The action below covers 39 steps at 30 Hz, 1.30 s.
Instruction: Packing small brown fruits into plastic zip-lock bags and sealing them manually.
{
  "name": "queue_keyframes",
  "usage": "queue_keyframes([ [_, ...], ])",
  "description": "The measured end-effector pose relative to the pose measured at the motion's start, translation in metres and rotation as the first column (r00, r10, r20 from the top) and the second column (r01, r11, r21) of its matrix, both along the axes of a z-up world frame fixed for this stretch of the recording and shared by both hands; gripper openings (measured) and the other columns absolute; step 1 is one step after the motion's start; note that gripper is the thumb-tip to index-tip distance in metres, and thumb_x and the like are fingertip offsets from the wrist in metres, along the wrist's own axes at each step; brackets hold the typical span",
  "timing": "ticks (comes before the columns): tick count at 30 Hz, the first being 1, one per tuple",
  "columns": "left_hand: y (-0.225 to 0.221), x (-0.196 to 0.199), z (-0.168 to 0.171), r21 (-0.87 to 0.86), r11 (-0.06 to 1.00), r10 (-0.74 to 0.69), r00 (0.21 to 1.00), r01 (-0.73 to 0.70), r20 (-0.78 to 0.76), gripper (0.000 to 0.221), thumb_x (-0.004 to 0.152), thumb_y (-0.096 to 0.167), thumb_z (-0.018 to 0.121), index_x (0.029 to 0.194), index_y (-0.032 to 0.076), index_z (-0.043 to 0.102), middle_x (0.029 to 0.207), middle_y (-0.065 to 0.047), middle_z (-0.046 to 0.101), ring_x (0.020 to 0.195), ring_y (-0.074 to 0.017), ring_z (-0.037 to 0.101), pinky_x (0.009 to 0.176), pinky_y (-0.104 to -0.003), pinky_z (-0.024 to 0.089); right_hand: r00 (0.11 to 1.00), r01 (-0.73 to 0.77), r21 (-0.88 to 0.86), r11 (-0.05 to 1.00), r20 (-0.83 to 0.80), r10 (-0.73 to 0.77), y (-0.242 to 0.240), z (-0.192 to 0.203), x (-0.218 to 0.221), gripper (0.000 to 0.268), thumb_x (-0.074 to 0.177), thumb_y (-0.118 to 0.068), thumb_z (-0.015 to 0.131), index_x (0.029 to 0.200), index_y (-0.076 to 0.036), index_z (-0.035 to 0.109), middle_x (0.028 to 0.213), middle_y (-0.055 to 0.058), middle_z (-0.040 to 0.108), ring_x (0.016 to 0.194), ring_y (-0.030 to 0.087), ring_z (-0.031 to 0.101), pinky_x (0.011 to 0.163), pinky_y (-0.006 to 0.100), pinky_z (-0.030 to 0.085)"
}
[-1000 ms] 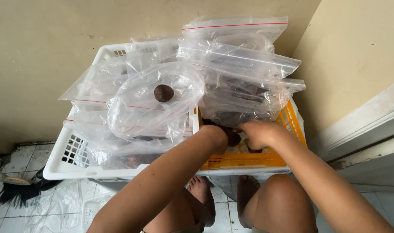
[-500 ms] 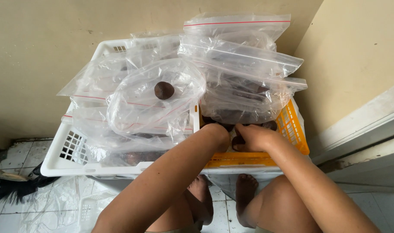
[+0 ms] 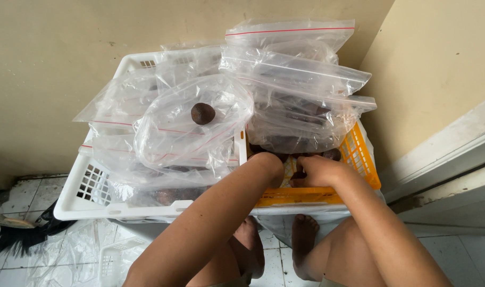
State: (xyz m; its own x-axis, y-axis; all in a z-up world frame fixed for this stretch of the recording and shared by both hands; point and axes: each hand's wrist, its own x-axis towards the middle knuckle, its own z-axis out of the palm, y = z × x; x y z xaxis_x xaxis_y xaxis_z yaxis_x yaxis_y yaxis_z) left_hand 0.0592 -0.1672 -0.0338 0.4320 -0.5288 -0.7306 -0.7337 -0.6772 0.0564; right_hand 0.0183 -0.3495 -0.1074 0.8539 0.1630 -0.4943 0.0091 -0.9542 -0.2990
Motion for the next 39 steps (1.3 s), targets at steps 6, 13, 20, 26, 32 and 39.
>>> queue_keyframes([
  [6,-0.015,-0.017,0.029,-0.007,0.999,0.038,0.999,-0.039,-0.031,0.060,0.100,0.034,0.041,0.150,0.001,0.046,0.144,-0.018,0.059,0.130,-0.0319,0.060,0.108,-0.051,0.047,0.979,0.196,0.265,0.944,-0.003,-0.202,0.017,0.059,-0.022,0.049,0.096,-0.036,0.052,0.122,0.001,0.071,0.123,0.027,0.071,0.124,0.042,0.064,0.104,0.052,0.052],
  [13,-0.022,-0.014,0.022,-0.029,0.997,0.074,0.992,-0.077,-0.099,0.065,0.100,0.039,0.041,0.153,0.000,0.043,0.146,-0.020,0.057,0.130,-0.0335,0.060,0.108,-0.052,0.048,0.942,0.212,0.385,0.898,0.165,-0.292,-0.009,0.028,-0.011,0.046,0.095,-0.039,0.046,0.097,-0.003,0.075,0.091,0.023,0.074,0.097,0.037,0.071,0.090,0.044,0.056],
  [20,-0.015,-0.005,0.012,-0.023,0.990,0.131,0.978,-0.136,-0.163,0.071,0.100,0.044,0.042,0.155,-0.001,0.039,0.147,-0.021,0.056,0.130,-0.0351,0.060,0.108,-0.052,0.048,0.908,0.228,0.268,0.936,0.288,-0.303,-0.005,0.025,-0.006,0.048,0.086,-0.048,0.069,0.117,-0.012,0.064,0.103,0.021,0.074,0.109,0.040,0.069,0.089,0.049,0.056],
  [26,-0.028,0.012,-0.035,-0.107,0.976,0.171,0.971,-0.190,-0.168,0.071,0.093,0.035,0.060,0.152,0.000,0.044,0.125,-0.021,0.067,0.095,-0.0281,0.073,0.080,-0.043,0.061,0.797,0.175,0.493,0.852,0.438,-0.417,-0.033,-0.011,0.008,0.026,0.091,-0.033,0.055,0.086,-0.011,0.065,0.064,0.015,0.067,0.080,0.032,0.073,0.077,0.042,0.055],
  [32,-0.030,0.027,-0.059,-0.160,0.957,0.213,0.959,-0.243,-0.187,0.084,0.086,0.030,0.070,0.156,0.001,0.034,0.118,-0.023,0.069,0.086,-0.0302,0.075,0.072,-0.043,0.064,0.782,0.101,0.533,0.840,0.479,-0.398,-0.012,0.015,-0.005,0.027,0.086,-0.025,0.057,0.069,-0.007,0.066,0.048,0.016,0.060,0.054,0.027,0.063,0.057,0.037,0.049],
  [39,-0.007,-0.006,0.019,-0.368,0.826,0.277,0.877,-0.426,-0.393,0.095,0.089,0.031,0.071,0.157,-0.007,0.018,0.128,-0.032,0.062,0.097,-0.0367,0.075,0.085,-0.048,0.062,0.706,0.036,0.588,0.808,0.558,-0.437,-0.006,0.029,-0.014,0.028,0.092,-0.025,0.062,0.083,0.000,0.069,0.056,0.017,0.060,0.056,0.028,0.060,0.056,0.039,0.047],
])
